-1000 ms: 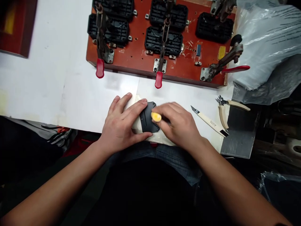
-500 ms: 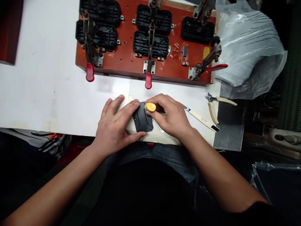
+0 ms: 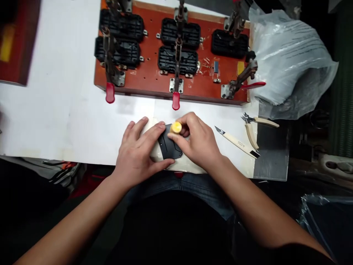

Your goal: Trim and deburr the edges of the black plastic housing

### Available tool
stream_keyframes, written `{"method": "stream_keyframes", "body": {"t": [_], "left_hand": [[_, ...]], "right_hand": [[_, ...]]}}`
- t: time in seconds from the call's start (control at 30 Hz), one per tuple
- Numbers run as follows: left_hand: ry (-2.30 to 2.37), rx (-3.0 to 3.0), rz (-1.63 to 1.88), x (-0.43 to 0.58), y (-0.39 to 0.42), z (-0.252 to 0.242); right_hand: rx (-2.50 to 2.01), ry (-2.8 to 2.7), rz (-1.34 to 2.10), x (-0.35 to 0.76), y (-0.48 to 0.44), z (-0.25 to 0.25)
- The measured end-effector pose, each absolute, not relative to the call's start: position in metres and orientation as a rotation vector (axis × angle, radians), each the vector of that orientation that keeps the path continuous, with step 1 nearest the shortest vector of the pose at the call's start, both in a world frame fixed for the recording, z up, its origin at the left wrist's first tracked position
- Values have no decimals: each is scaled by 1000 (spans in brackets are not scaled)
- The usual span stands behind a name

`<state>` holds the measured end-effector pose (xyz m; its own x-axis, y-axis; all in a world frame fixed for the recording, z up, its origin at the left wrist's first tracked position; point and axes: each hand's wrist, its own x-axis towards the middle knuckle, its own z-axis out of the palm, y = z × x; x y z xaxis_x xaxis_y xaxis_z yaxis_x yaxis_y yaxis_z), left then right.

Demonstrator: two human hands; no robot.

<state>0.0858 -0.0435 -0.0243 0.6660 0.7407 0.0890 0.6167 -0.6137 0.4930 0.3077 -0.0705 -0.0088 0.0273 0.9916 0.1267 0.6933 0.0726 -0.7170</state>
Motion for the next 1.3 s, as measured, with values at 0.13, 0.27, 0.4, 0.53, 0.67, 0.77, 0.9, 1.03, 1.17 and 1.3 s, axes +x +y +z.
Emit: {"method": "stream_keyframes", "body": {"t": [0.13,0.27,0.4,0.53,0.67,0.77,0.9,1.03,1.17,1.3], "left_hand": [[1052,2453,398,86,-44,-24],[1064,2450,405,85,-43,-24],[1057,2440,419,85,-43,-24],[1059,2446,396,86,-43,-23],[1059,2444,409,86,-44,-23],[1073,2442,394,86,-44,-23],[1060,2455,396,87,-43,-23],[1082,2467,402,87,-44,-23],[1086,2463,412,88,-45,-24],[1091,2477,379,88,-44,-23]], "right_hand": [[-1695,-1783,555,303,-75,-9],[-1730,-1710,503,304,-71,-7],[-1744,-1754,617,307,-67,-5],[-1790,-1736,514,312,-66,-4],[-1727,-1851,567,311,-65,-3],[-1734,-1821,527,311,-63,-2],[-1649,-1886,631,311,-59,0],[-1619,-1922,541,308,-61,-1],[-1576,-1951,737,316,-88,7],[-1677,-1729,932,338,-103,32]]}}
